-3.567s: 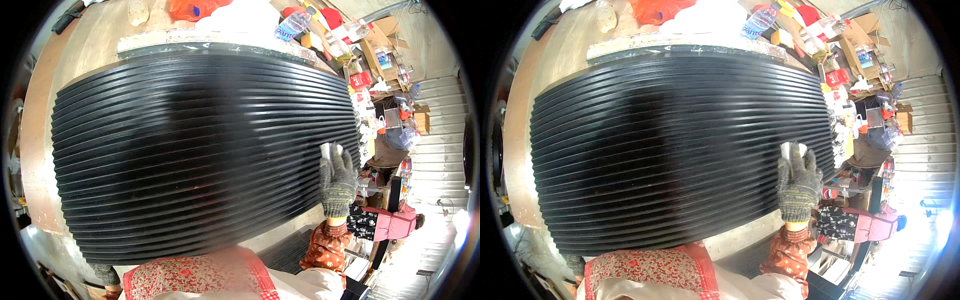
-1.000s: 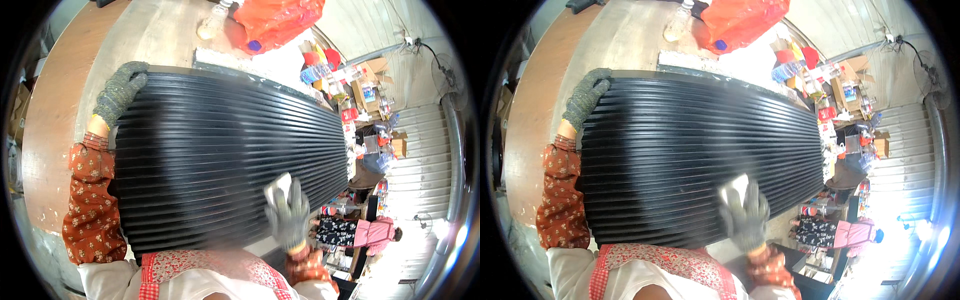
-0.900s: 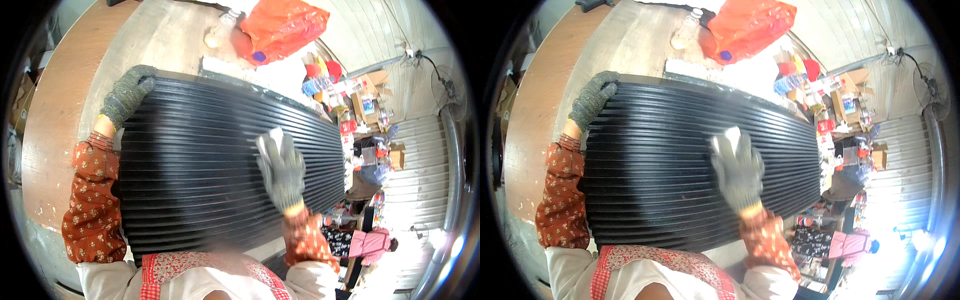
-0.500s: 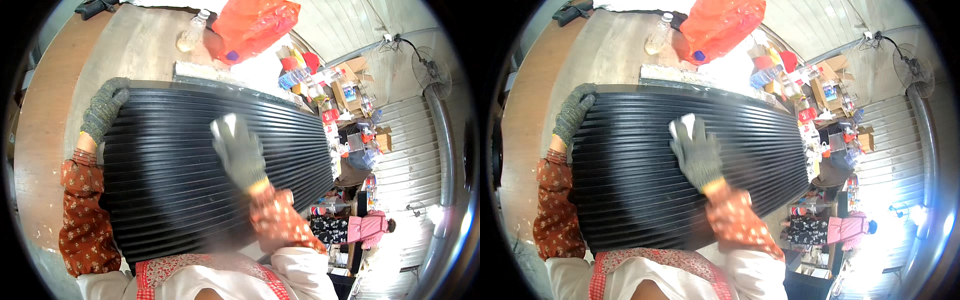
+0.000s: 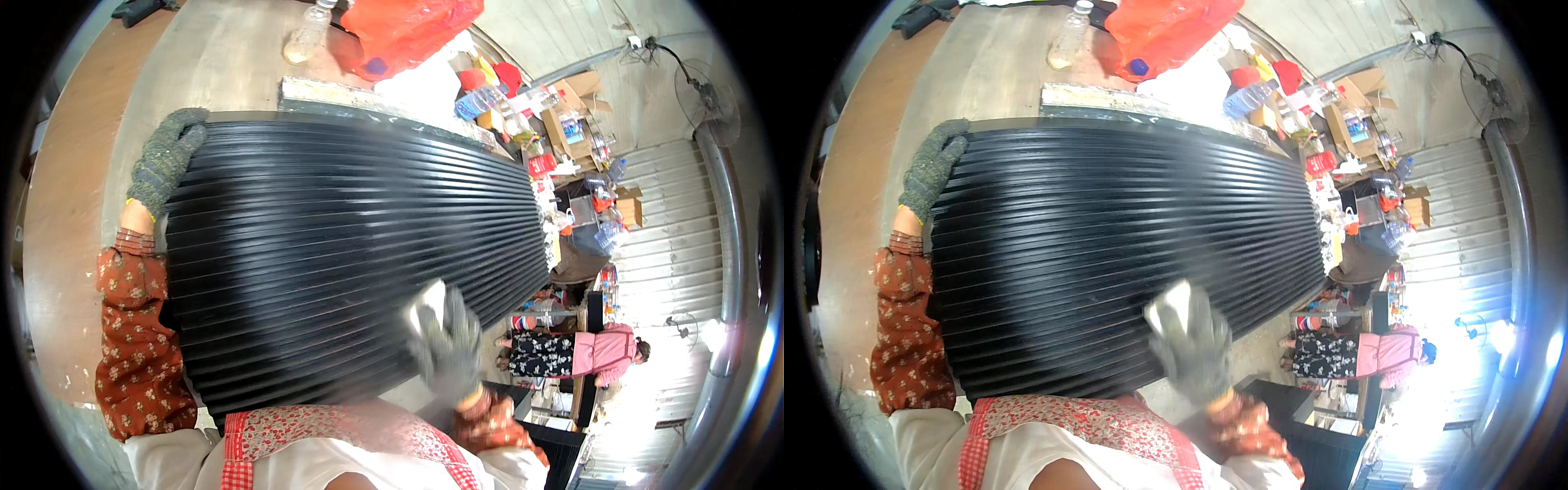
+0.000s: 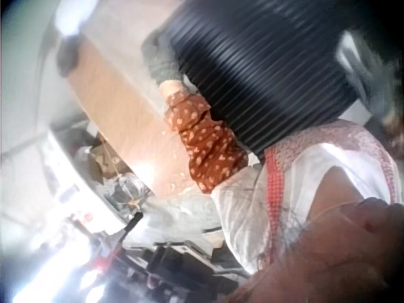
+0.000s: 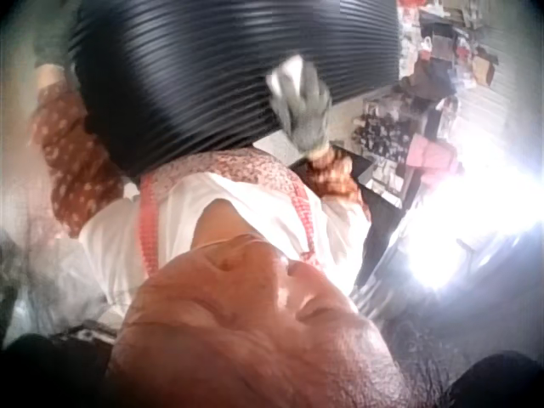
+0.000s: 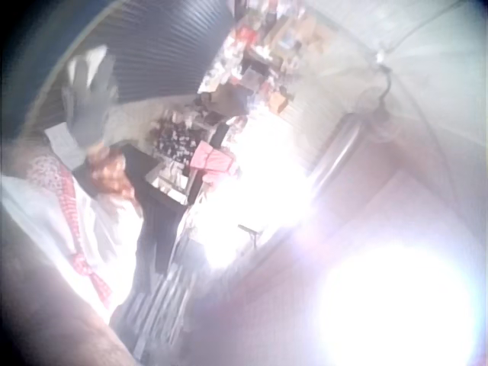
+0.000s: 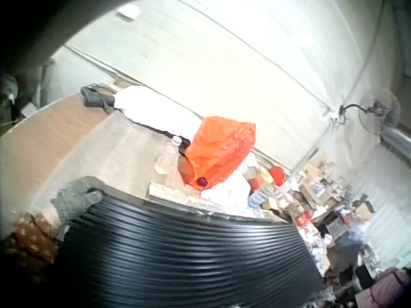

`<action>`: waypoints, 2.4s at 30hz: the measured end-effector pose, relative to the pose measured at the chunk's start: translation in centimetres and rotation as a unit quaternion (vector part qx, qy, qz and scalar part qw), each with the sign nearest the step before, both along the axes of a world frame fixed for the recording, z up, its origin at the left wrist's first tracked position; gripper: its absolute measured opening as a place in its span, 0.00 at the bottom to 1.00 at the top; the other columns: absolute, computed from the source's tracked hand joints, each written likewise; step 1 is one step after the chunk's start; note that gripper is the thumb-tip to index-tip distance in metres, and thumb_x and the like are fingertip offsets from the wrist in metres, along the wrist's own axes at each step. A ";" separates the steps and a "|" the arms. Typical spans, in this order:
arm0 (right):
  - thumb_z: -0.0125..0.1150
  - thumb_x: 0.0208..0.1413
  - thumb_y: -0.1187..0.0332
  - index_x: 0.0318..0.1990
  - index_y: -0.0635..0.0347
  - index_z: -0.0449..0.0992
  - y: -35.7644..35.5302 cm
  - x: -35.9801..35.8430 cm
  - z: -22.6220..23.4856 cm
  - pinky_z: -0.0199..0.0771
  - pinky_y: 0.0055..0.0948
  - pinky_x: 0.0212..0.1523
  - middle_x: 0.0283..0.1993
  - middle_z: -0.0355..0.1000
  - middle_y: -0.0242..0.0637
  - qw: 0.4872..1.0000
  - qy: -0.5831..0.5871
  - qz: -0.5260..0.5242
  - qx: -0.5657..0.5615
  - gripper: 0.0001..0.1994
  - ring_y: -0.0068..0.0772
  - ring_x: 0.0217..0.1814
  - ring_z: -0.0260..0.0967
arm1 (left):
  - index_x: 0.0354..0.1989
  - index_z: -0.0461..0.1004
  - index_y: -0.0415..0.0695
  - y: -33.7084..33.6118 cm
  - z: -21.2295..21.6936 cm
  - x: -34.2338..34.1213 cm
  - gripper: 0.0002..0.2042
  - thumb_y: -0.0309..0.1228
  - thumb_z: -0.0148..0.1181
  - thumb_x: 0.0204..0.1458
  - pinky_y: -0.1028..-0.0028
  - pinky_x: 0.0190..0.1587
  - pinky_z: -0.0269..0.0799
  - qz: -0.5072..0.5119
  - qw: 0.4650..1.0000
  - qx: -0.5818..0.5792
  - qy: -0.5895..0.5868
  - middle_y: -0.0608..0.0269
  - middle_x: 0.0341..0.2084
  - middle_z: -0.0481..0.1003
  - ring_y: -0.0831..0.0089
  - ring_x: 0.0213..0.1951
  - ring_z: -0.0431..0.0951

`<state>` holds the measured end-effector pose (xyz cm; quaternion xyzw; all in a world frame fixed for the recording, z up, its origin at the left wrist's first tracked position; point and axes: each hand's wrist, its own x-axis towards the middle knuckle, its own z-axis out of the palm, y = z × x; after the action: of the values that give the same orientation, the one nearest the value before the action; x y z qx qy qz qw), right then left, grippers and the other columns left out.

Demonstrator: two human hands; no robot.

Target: The person wipes the surface of stacked black corrugated plastic panels using a white cloth. They repeatedly turn the stack over and wipe different sides and edges of the panels while wearing gloves.

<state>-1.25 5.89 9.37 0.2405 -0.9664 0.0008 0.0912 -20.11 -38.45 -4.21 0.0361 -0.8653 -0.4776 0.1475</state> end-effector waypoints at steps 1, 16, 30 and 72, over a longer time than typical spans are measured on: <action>0.68 0.51 0.59 0.59 0.50 0.72 -0.7 -3.1 0.1 0.69 0.52 0.48 0.61 0.63 0.59 0.999 0.038 0.007 0.028 0.27 0.59 0.50 0.68 | 0.56 0.75 0.42 0.4 0.0 -0.3 0.16 0.32 0.57 0.60 0.69 0.61 0.67 0.002 1.000 0.005 -0.007 0.58 0.54 0.75 0.65 0.57 0.74; 0.57 0.63 0.55 0.64 0.41 0.67 -9.9 -20.3 -4.6 0.73 0.57 0.45 0.63 0.62 0.51 0.996 -0.017 0.074 0.056 0.22 0.63 0.46 0.70 | 0.54 0.76 0.44 0.8 1.0 0.9 0.16 0.33 0.58 0.59 0.66 0.63 0.65 0.016 1.000 0.008 0.000 0.56 0.54 0.75 0.61 0.59 0.73; 0.66 0.52 0.56 0.55 0.54 0.73 5.3 9.0 -1.1 0.74 0.48 0.39 0.62 0.64 0.63 0.989 0.035 0.046 0.136 0.24 0.53 0.51 0.72 | 0.62 0.69 0.35 -0.3 -1.0 14.4 0.18 0.22 0.50 0.63 0.64 0.68 0.61 0.001 0.977 -0.186 0.101 0.48 0.62 0.70 0.56 0.65 0.68; 0.52 0.65 0.52 0.66 0.46 0.67 -11.8 -18.7 -1.7 0.70 0.51 0.56 0.65 0.64 0.56 0.988 0.035 0.153 0.012 0.25 0.56 0.59 0.67 | 0.68 0.58 0.31 10.8 -1.8 31.9 0.32 0.42 0.53 0.63 0.57 0.68 0.60 0.001 0.967 0.250 -0.047 0.40 0.66 0.64 0.47 0.65 0.67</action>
<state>-19.93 -5.89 7.63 0.3866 -0.9143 -0.0050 0.1212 11.79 -27.70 -6.04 0.0949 -0.7245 -0.6762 0.0935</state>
